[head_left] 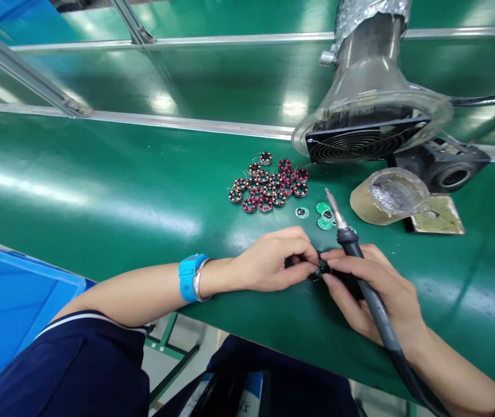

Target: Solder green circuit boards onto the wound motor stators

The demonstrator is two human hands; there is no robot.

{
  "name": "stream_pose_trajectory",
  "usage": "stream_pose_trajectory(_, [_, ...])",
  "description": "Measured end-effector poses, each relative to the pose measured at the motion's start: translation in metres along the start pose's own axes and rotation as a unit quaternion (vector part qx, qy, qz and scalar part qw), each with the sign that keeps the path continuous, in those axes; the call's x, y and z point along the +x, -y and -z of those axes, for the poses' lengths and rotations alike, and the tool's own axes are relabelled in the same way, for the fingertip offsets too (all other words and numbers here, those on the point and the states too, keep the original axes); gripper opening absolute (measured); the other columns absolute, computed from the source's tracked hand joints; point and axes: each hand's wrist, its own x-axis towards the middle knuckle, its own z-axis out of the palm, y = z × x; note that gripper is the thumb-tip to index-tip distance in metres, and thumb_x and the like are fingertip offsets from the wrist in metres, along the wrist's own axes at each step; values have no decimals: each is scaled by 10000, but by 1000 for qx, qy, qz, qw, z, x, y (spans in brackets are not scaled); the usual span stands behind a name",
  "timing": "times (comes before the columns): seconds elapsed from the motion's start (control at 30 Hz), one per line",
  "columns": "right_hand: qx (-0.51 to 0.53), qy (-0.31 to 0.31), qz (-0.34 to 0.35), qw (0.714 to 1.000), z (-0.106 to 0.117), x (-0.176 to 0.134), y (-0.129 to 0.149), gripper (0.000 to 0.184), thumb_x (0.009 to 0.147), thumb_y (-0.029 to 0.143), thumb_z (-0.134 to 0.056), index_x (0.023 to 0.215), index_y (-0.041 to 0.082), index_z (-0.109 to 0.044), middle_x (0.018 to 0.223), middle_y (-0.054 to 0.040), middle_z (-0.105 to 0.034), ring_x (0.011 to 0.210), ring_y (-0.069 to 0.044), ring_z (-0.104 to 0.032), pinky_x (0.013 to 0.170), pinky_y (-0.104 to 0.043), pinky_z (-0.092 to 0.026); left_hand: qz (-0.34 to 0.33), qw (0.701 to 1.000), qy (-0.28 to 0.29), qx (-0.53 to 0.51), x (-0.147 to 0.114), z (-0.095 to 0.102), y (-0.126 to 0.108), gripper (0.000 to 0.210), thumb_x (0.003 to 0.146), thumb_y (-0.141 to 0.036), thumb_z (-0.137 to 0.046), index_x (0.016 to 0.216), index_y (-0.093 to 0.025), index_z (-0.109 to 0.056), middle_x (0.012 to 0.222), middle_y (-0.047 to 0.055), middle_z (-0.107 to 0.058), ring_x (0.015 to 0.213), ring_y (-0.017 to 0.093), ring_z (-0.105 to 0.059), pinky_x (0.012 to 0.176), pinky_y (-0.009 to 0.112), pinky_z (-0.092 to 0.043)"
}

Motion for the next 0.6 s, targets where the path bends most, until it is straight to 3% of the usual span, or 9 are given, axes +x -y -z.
stream_pose_trajectory(0.1, [-18, -18, 25, 999, 0, 0, 3, 461, 784, 11, -651, 1164, 264, -589, 1069, -45, -707, 929, -177, -673, 804, -366, -571, 9, 1000, 3, 2, 1, -1, 0, 60, 875, -179, -591, 877, -150, -644, 856, 36, -630, 780, 123, -594, 706, 241, -497])
stream_pose_trajectory(0.33, [-54, 7, 69, 996, 1, -3, 4, 458, 786, 9, -634, 1175, 245, -588, 1059, -55, -724, 916, -175, -679, 781, -360, -578, 7, 1000, 19, 19, 3, 5, 1, 66, 888, -173, -569, 863, -142, -621, 844, 43, -615, 776, 132, -569, 702, 254, -482])
stream_pose_trajectory(0.5, [-45, 26, 61, 997, 3, -4, 7, 417, 799, -10, -611, 1141, 228, -611, 1036, -42, -727, 882, -162, -673, 786, -340, -572, -19, 998, 30, 47, 2, 7, 2, 78, 886, -157, -538, 870, -158, -614, 865, 46, -625, 809, 137, -582, 747, 256, -494])
stream_pose_trajectory(0.6, [-47, -11, 21, 999, 7, -8, 17, 473, 807, -28, -598, 1195, 241, -627, 1011, -20, -727, 861, -151, -676, 770, -305, -565, -38, 996, 28, 73, 1, 7, 4, 109, 900, -159, -517, 875, -162, -624, 879, 48, -631, 824, 130, -593, 754, 237, -501])
